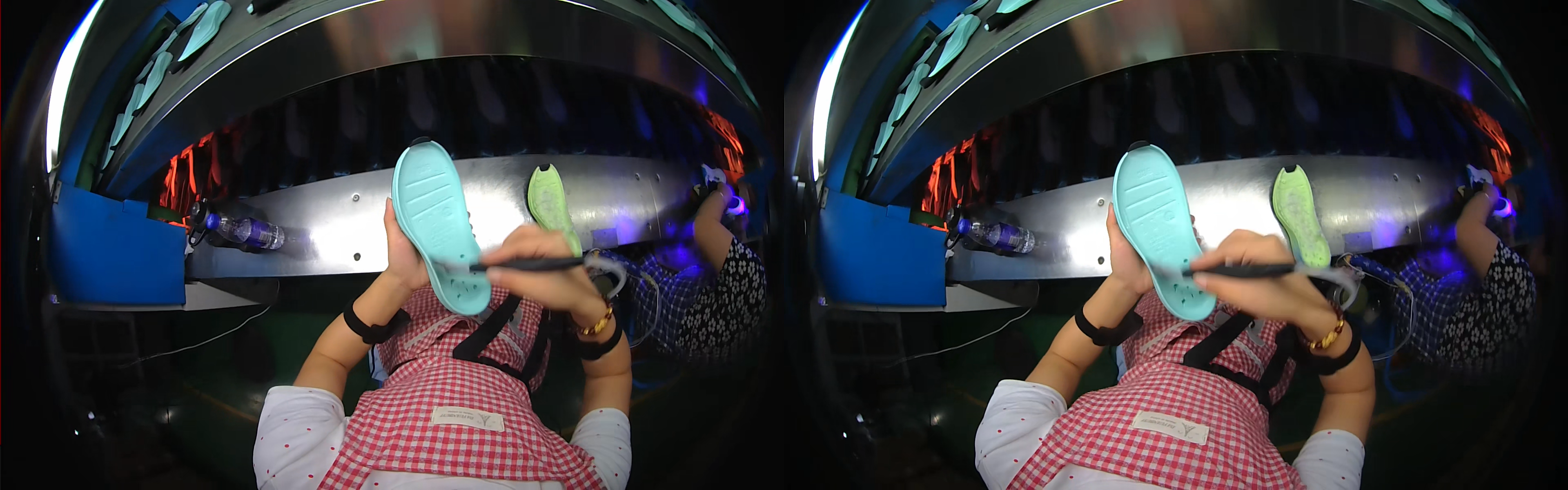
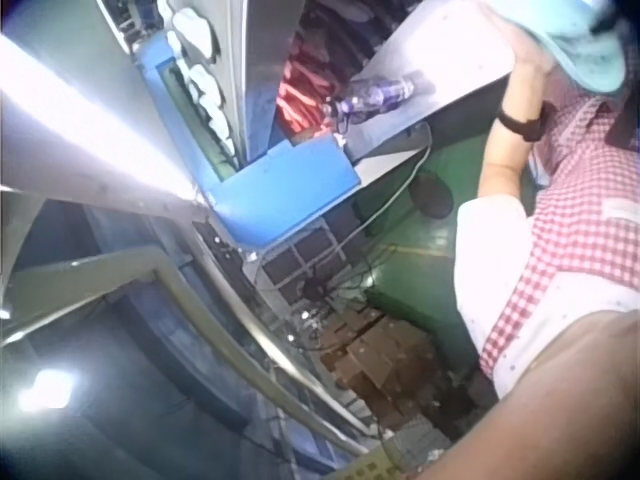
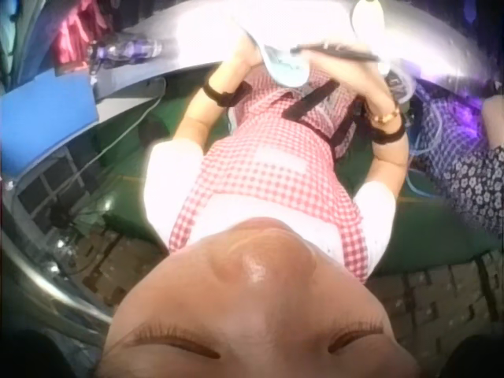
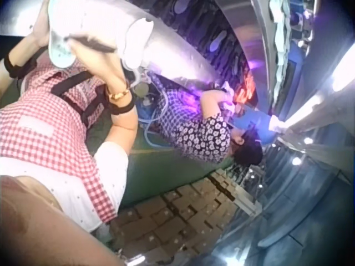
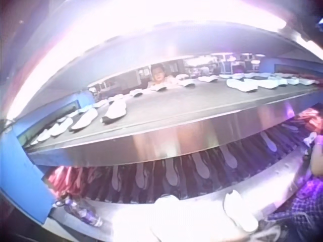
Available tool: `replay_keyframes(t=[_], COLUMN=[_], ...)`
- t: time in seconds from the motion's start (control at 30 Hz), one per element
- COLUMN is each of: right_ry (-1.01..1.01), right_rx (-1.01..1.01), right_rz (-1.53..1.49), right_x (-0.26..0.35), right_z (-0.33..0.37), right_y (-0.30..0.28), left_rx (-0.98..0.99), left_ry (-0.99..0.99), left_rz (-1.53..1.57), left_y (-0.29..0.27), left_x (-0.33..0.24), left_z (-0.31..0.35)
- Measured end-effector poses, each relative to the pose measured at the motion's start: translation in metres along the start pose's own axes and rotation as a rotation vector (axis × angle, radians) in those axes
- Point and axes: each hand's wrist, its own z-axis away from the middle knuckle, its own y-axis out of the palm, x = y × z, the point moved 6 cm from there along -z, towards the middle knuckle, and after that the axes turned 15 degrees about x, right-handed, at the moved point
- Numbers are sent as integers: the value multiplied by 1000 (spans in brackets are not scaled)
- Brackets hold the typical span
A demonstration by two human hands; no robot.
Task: Applying liquid or glue to light blue shoe soles with a brush at a factory workstation.
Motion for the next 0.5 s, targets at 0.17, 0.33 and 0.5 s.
replay_keyframes(t=[0.17, 0.33, 0.5], right_ry=[-24, -106, -107], right_rx=[-188, 8, 61], right_rz=[0, -192, -147], right_x=[-1, 20, 6], right_z=[-9, 6, 0], right_y=[-20, -15, -2], left_rx=[-24, 266, 127], left_ry=[-12, -21, 79], left_rz=[271, 90, -48], left_y=[44, 59, 45], left_x=[20, 10, -10], left_z=[-9, -14, -9])
